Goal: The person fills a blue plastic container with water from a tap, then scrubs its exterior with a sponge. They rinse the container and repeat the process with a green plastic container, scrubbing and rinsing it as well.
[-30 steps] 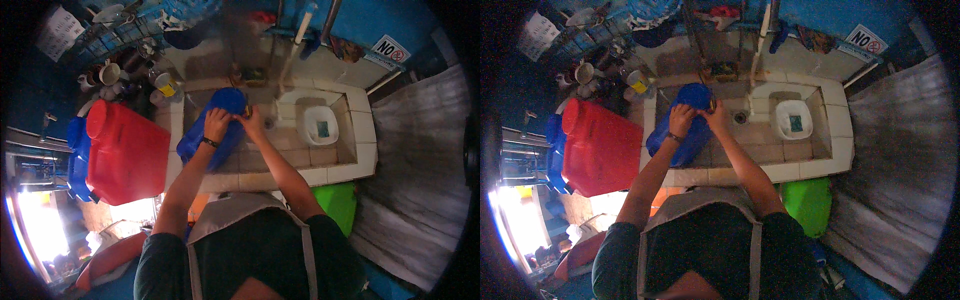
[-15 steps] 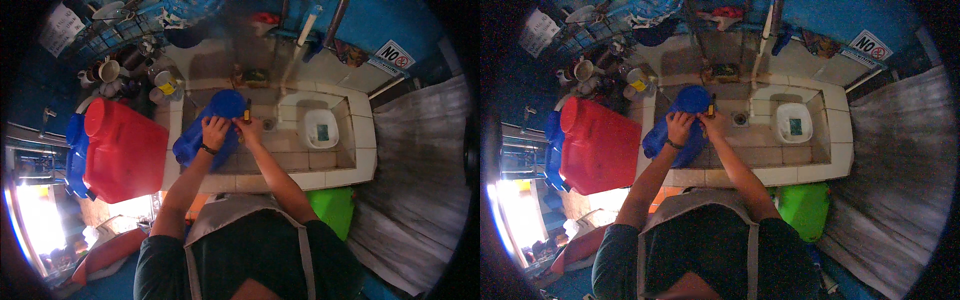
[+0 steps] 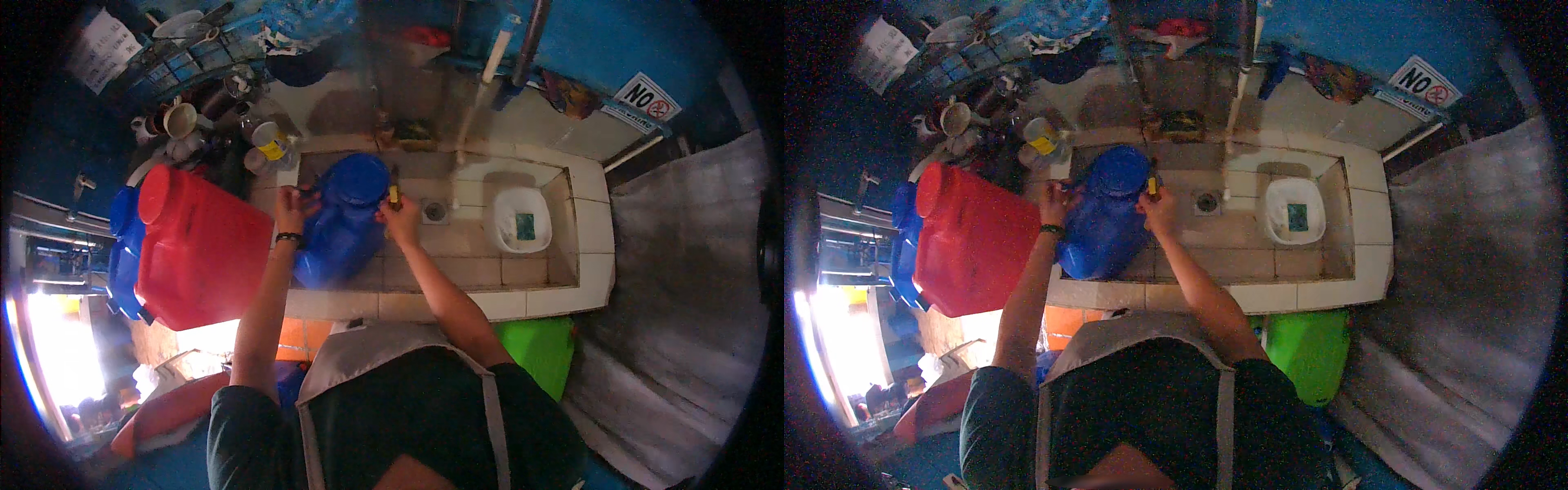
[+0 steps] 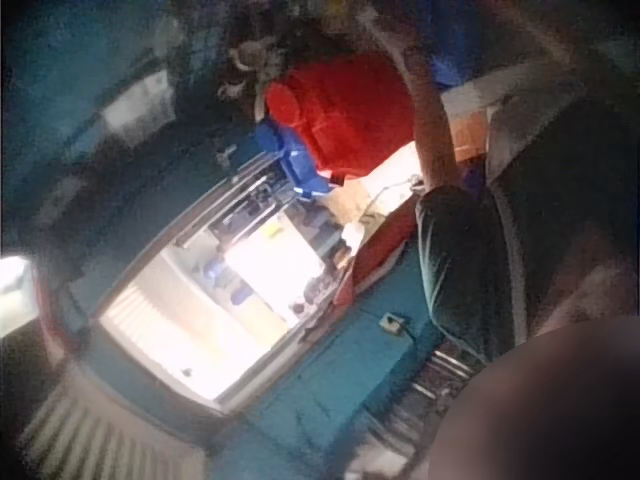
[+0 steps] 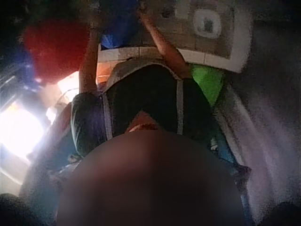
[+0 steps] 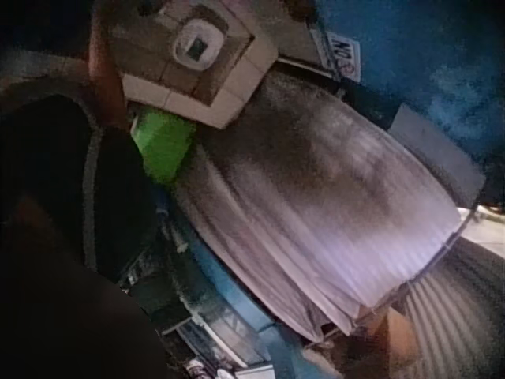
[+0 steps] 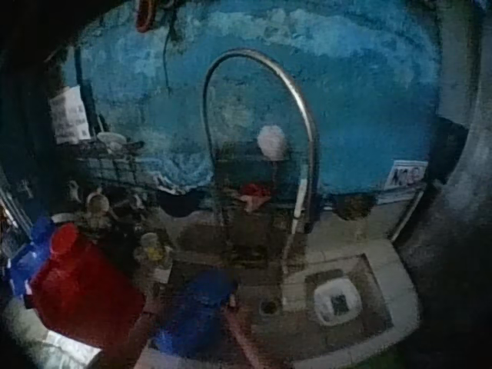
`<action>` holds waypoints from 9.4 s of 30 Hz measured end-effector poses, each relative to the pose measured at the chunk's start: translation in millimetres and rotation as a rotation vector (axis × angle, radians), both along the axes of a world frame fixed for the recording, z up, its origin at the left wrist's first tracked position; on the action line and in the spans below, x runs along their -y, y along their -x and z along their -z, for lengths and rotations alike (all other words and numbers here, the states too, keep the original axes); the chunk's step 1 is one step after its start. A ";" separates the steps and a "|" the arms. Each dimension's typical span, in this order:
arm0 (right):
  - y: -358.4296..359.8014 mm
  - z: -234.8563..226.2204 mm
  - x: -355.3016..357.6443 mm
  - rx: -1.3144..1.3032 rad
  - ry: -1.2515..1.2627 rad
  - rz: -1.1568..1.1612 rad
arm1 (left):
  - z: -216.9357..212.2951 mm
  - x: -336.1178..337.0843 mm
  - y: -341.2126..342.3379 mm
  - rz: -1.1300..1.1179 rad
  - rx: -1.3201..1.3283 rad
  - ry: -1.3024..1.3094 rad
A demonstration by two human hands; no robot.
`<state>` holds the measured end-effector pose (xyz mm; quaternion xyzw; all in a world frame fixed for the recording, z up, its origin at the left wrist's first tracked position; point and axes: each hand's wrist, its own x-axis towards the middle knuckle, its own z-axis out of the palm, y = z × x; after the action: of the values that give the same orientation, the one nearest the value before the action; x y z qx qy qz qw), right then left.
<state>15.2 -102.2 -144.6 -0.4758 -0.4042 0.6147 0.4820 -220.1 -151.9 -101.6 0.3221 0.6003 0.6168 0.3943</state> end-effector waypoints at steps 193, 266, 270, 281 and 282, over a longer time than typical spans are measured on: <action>-59.5 -12.3 -17.2 1.163 -0.511 0.156 | 80.5 10.8 0.3 0.171 -0.394 0.122; -78.7 -32.3 31.5 0.426 -0.599 -0.161 | 30.6 -60.9 -118.7 -0.119 0.919 0.403; -59.6 5.4 44.0 0.118 -0.225 0.292 | 21.2 -72.9 -164.3 -0.238 0.969 0.043; -7.6 -47.7 32.3 1.326 -0.743 0.176 | 56.9 -51.1 -145.5 0.152 0.971 0.074; -4.6 -44.7 24.6 1.347 -0.757 0.148 | 61.2 -50.5 -141.6 0.216 0.985 0.062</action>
<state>19.8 -126.7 -99.8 -0.5757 -0.7597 -0.0209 0.3018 -78.5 -101.4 -162.8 0.0412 0.3240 0.6332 0.7017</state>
